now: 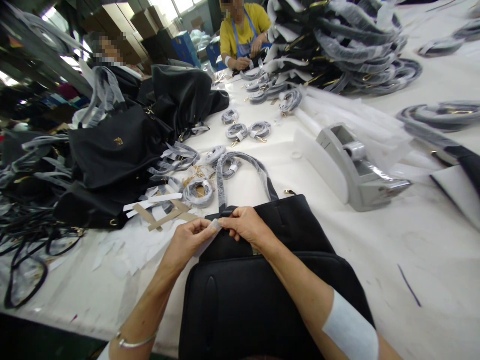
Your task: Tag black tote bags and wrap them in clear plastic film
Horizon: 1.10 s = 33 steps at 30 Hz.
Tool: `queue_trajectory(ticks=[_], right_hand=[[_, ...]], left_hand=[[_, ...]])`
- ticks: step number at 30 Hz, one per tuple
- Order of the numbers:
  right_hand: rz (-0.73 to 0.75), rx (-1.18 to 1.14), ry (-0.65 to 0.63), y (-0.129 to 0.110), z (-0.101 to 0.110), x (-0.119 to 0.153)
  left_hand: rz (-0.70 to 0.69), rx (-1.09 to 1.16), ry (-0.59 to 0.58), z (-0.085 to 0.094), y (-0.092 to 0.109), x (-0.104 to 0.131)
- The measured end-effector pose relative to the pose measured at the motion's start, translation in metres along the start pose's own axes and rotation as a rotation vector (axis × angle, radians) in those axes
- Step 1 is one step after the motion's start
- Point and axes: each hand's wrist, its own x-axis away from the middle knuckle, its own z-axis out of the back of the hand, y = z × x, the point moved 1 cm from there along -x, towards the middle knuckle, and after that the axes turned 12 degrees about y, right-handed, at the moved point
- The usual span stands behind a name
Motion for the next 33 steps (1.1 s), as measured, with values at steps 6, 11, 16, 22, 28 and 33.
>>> queue_trajectory(ticks=[6, 11, 16, 22, 28, 33], right_hand=[[0.022, -0.057, -0.028, 0.001, 0.001, -0.004], [-0.023, -0.095, 0.02, -0.001, -0.002, -0.003], [0.035, 0.121, 0.125, -0.004, -0.001, 0.001], [0.045, 0.287, 0.097, -0.004, 0.002, -0.002], [0.069, 0.17, 0.126, -0.001, 0.002, -0.002], [0.166, 0.212, 0.212, -0.001, 0.002, 0.0]], left_hand=[[-0.074, -0.009, -0.022, -0.008, 0.004, -0.018], [-0.007, 0.035, -0.069, -0.006, 0.008, -0.023], [0.116, 0.123, -0.153, -0.005, 0.013, -0.024], [0.21, 0.226, -0.234, -0.011, 0.018, -0.022], [0.269, 0.263, -0.182, -0.012, 0.021, -0.017], [0.278, 0.241, -0.225, -0.016, 0.02, -0.019]])
